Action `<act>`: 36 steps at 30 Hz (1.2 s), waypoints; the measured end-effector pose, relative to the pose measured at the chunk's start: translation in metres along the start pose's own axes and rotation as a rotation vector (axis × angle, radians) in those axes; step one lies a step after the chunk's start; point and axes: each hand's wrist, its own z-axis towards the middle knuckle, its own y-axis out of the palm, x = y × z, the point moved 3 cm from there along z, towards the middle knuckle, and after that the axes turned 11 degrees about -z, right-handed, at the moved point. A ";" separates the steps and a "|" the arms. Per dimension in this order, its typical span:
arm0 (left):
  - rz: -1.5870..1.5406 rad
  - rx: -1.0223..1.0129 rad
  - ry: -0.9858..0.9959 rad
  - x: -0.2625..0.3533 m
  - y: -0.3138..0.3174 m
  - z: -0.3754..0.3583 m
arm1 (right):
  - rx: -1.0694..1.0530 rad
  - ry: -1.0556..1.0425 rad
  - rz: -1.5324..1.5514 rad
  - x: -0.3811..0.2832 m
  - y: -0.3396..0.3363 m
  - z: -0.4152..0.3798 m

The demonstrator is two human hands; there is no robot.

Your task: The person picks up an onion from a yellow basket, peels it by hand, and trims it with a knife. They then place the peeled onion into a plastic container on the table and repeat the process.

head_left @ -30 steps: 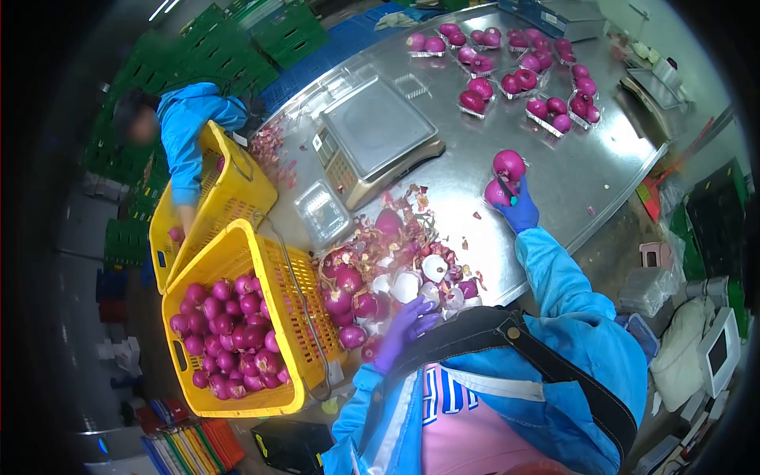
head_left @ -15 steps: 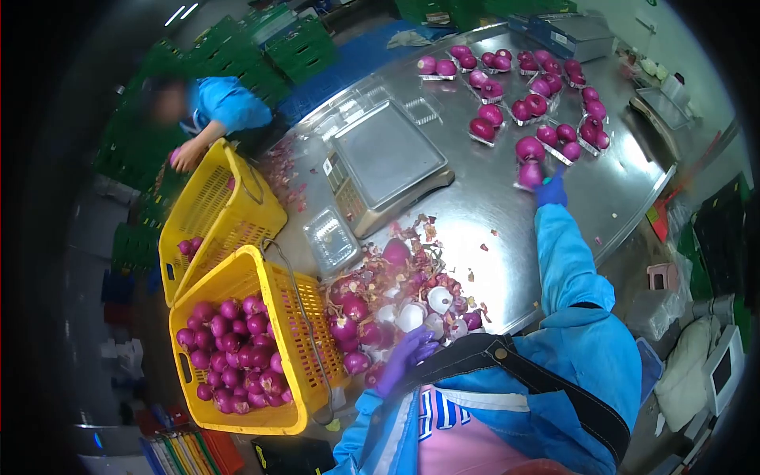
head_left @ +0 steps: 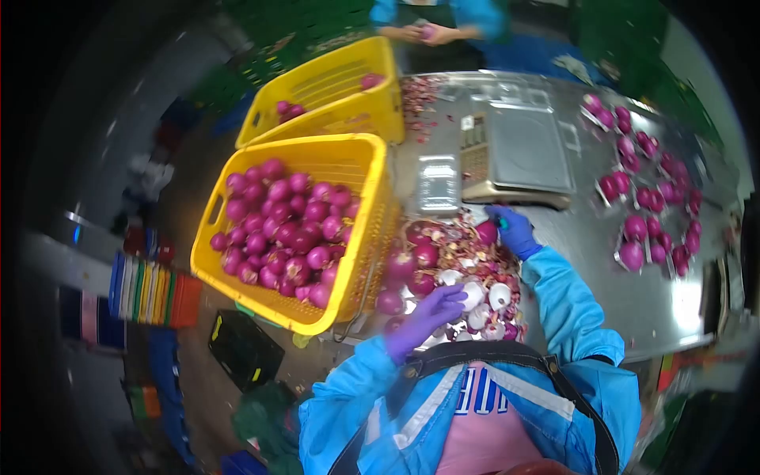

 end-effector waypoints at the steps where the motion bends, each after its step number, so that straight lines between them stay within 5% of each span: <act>1: 0.180 0.014 0.167 0.026 -0.008 -0.012 | -0.068 -0.149 -0.110 -0.013 0.025 0.013; 5: 0.768 0.548 0.756 0.112 -0.049 -0.090 | -0.265 -0.150 -0.280 -0.017 0.100 0.061; 7: 0.899 0.778 0.806 0.124 -0.087 -0.116 | -0.510 0.041 -0.598 -0.022 0.115 0.079; 9: 0.780 0.893 0.784 0.122 -0.108 -0.128 | -0.615 -0.020 -0.748 -0.002 0.142 0.090; 11: 0.583 0.826 0.711 0.106 -0.138 -0.131 | -0.689 -0.018 -0.876 0.008 0.154 0.096; 15: 0.824 0.670 0.826 0.125 -0.111 -0.132 | -0.648 0.028 -0.957 0.020 0.160 0.106; 25: 0.780 0.550 0.844 0.122 -0.118 -0.137 | -0.456 0.045 -0.826 -0.039 0.110 0.114; 29: 0.796 0.560 0.837 0.120 -0.117 -0.137 | 0.085 0.091 -0.434 -0.050 0.057 0.075; 36: 0.852 0.580 0.879 0.119 -0.113 -0.134 | 0.339 0.225 -0.471 -0.014 -0.044 -0.092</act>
